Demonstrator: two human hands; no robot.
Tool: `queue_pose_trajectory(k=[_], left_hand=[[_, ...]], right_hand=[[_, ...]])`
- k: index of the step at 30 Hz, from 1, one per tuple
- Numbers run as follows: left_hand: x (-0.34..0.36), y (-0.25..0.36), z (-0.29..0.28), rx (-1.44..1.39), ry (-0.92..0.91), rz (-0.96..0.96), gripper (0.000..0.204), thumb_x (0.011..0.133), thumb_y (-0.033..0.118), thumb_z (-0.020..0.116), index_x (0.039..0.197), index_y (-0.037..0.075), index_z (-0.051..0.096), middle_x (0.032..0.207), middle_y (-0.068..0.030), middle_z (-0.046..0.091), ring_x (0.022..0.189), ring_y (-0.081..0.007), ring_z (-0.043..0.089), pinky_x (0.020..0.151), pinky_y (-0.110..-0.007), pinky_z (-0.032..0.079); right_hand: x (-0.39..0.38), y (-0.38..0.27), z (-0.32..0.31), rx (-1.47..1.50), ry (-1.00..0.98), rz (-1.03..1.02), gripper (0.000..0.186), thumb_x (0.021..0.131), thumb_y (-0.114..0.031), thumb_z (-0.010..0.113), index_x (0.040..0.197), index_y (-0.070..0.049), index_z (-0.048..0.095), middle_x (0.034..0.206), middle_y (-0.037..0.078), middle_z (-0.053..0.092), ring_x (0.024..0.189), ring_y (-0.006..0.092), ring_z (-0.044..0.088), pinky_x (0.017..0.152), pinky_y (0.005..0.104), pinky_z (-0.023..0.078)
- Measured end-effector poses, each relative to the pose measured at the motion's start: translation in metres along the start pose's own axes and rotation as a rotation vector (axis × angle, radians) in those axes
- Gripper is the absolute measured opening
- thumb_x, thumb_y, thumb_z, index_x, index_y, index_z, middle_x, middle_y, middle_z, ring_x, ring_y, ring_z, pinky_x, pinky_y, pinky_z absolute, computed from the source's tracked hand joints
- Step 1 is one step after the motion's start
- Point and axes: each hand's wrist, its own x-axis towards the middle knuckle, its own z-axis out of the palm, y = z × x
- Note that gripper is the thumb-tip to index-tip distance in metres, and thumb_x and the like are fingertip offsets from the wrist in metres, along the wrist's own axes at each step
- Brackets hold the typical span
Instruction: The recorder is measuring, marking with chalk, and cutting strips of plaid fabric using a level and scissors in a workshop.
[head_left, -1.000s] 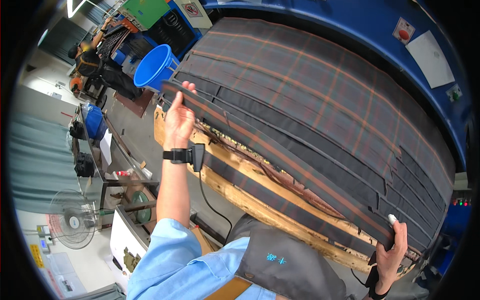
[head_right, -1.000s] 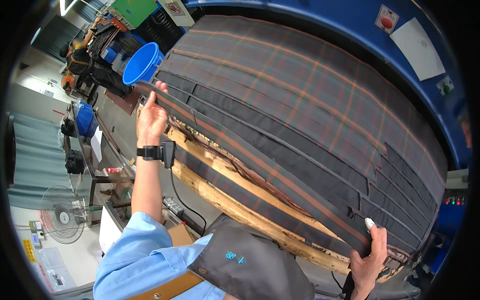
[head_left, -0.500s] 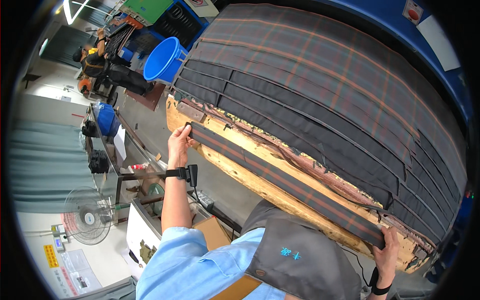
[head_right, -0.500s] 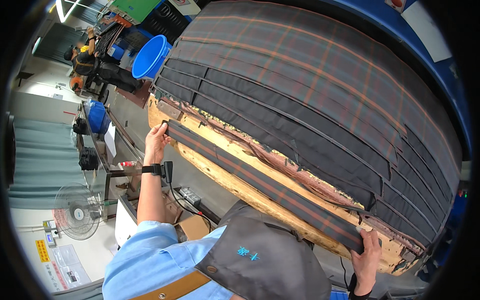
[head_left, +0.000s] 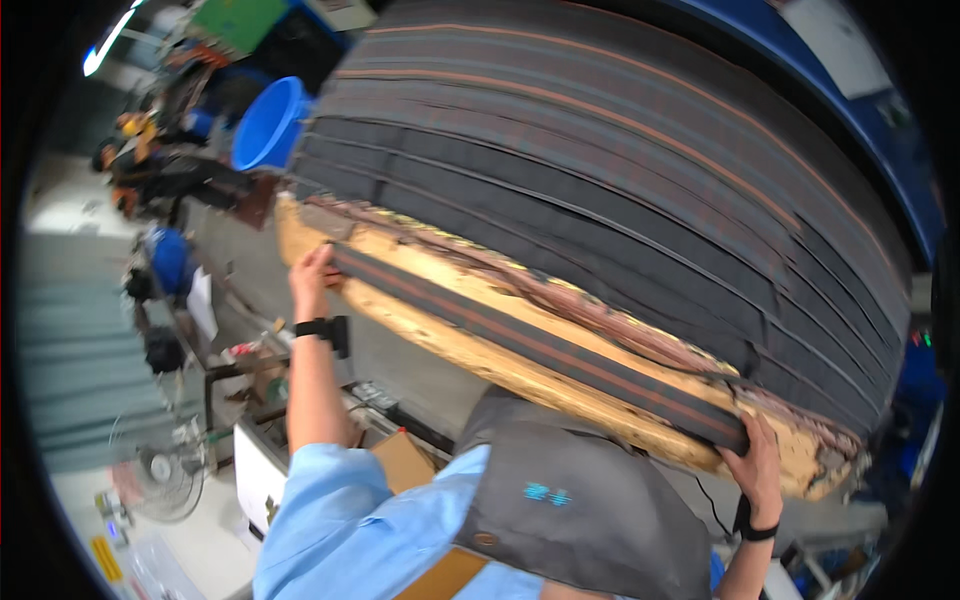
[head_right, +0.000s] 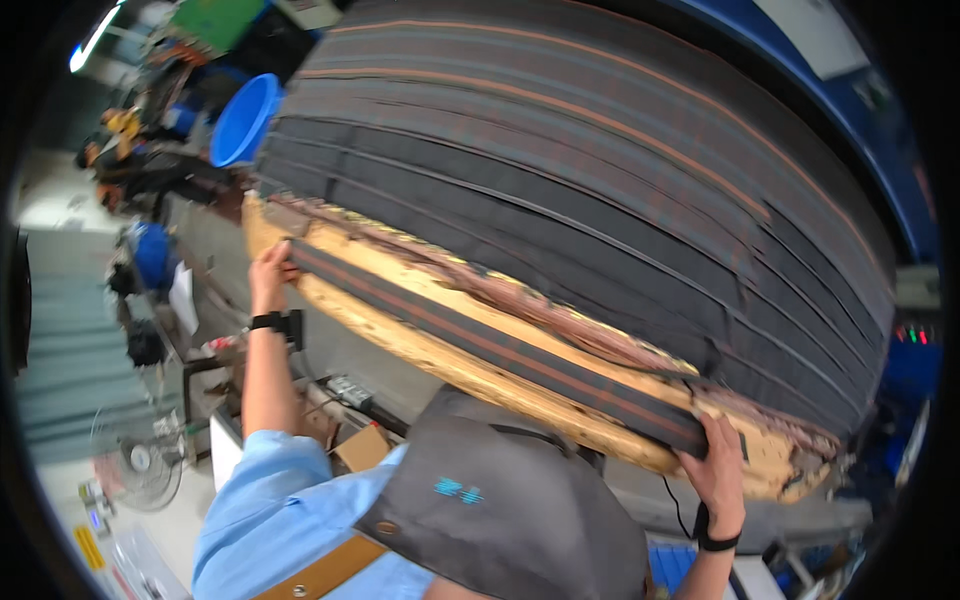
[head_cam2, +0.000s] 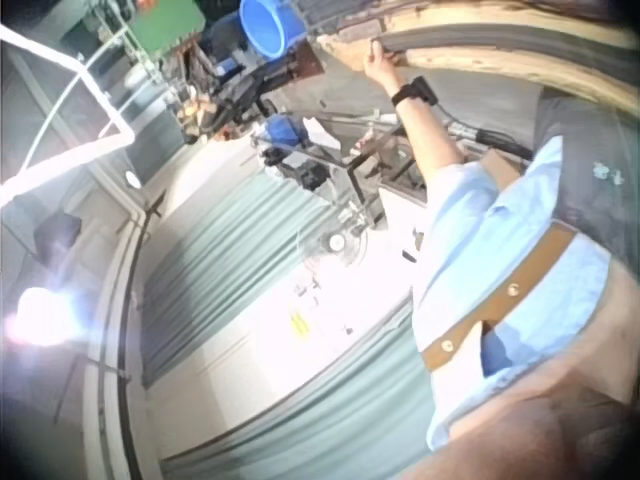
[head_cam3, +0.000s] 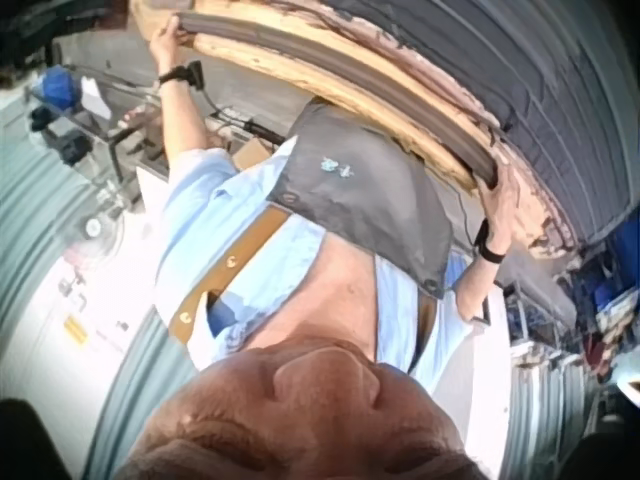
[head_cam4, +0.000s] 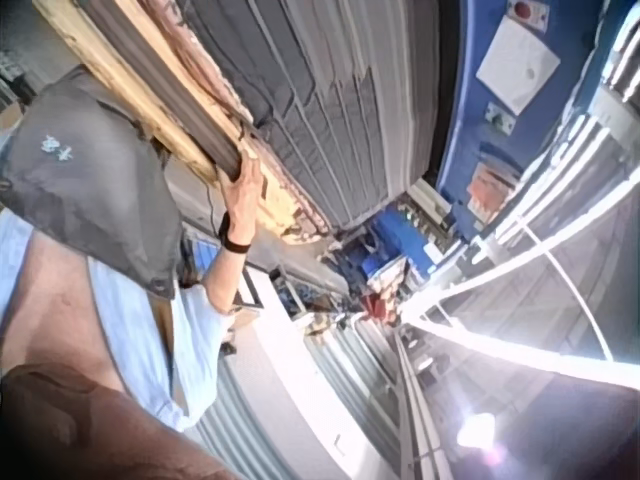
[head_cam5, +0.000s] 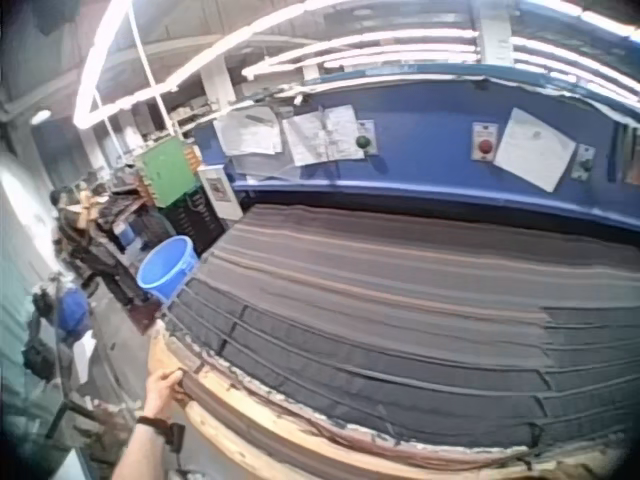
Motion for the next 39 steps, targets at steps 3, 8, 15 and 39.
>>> queue_pose_trajectory(k=[3,8,15,39], left_hand=[[0.017,-0.009,-0.014,0.103,-0.008,0.016,0.023,0.097,0.03,0.075,0.109,0.01,0.072,0.084,0.0003,0.067,0.07,-0.0105,0.064,0.063,-0.027,0.053],[0.043,-0.024,-0.024,0.012,0.018,-0.058,0.017,0.098,0.028,0.075,0.096,0.013,0.067,0.075,0.0057,0.058,0.064,-0.0056,0.055,0.055,-0.022,0.047],[0.051,-0.03,-0.026,-0.112,-0.047,-0.006,0.021,0.101,0.025,0.072,0.09,0.01,0.063,0.065,0.0038,0.053,0.056,-0.0069,0.049,0.052,-0.023,0.042],[0.014,-0.015,0.006,0.089,0.131,0.146,0.017,0.095,0.017,0.077,0.102,0.002,0.073,0.085,-0.0013,0.068,0.063,-0.0067,0.058,0.056,-0.023,0.051]], right_hand=[[-0.009,0.034,-0.011,0.147,-0.191,0.143,0.069,0.071,-0.032,0.091,0.127,-0.003,0.064,0.123,0.02,0.066,0.118,0.0395,0.059,0.1,0.0465,0.048],[-0.029,0.078,-0.023,0.201,-0.052,0.272,0.036,0.087,-0.023,0.081,0.109,0.002,0.069,0.097,0.02,0.073,0.092,0.0365,0.069,0.082,0.0416,0.053],[-0.027,0.098,-0.007,0.404,0.096,0.507,0.028,0.095,-0.022,0.073,0.105,0.003,0.068,0.087,0.015,0.072,0.081,0.0213,0.066,0.076,0.0349,0.051],[-0.05,0.162,0.044,0.42,0.344,0.433,0.03,0.103,-0.02,0.068,0.123,0.0,0.058,0.112,0.006,0.062,0.098,0.0155,0.057,0.084,0.0287,0.046]])
